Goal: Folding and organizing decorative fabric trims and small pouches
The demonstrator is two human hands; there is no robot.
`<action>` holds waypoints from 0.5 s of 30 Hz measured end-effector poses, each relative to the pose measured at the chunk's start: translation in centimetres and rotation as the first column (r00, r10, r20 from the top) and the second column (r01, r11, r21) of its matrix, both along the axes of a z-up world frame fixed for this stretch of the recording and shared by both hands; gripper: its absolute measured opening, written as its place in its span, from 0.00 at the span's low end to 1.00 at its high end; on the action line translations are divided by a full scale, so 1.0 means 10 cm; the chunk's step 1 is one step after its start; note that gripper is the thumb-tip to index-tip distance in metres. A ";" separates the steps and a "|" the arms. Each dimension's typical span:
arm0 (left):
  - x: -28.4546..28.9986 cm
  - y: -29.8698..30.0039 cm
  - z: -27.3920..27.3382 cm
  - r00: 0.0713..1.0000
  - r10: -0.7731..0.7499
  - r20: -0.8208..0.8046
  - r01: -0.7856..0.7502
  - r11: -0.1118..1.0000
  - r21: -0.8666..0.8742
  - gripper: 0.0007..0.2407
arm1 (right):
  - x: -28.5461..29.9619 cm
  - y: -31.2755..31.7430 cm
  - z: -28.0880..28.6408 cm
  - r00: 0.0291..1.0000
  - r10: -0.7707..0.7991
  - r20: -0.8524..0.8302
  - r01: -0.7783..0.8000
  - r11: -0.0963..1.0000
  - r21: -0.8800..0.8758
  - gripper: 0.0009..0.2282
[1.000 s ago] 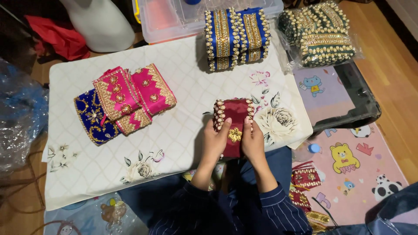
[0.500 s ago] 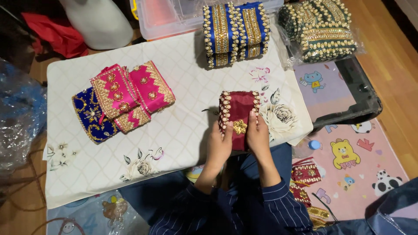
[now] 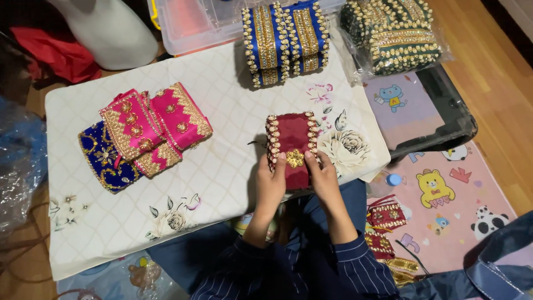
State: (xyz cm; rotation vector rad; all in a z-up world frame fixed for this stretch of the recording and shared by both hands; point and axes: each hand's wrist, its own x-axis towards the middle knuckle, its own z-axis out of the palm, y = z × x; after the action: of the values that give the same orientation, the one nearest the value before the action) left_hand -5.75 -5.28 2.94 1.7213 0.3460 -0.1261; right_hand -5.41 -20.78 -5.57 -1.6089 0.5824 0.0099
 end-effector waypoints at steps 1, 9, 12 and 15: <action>0.01 -0.01 -0.05 1.000 0.000 -0.002 0.000 1.000 0.000 0.19 | -0.02 0.03 0.07 1.000 0.000 -0.002 0.000 1.000 0.000 0.31; 0.01 0.05 0.11 0.991 -0.108 -0.081 0.103 0.993 -0.064 0.28 | -0.02 0.11 0.30 0.983 -0.061 0.175 0.056 0.998 0.028 0.14; -0.03 0.11 0.13 0.992 -0.094 -0.084 0.086 0.992 -0.090 0.30 | 0.01 0.13 0.27 0.982 -0.079 0.171 0.069 0.996 0.061 0.14; -0.01 0.18 0.15 0.995 -0.060 -0.079 0.053 0.995 -0.087 0.33 | 0.11 0.27 0.44 0.989 0.000 0.149 -0.006 0.999 0.037 0.18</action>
State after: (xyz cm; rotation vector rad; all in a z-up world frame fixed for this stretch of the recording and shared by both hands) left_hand -5.82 -3.45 4.43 1.6450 0.3477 -0.2495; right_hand -4.34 -18.12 -1.14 -1.5587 0.4612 -0.0964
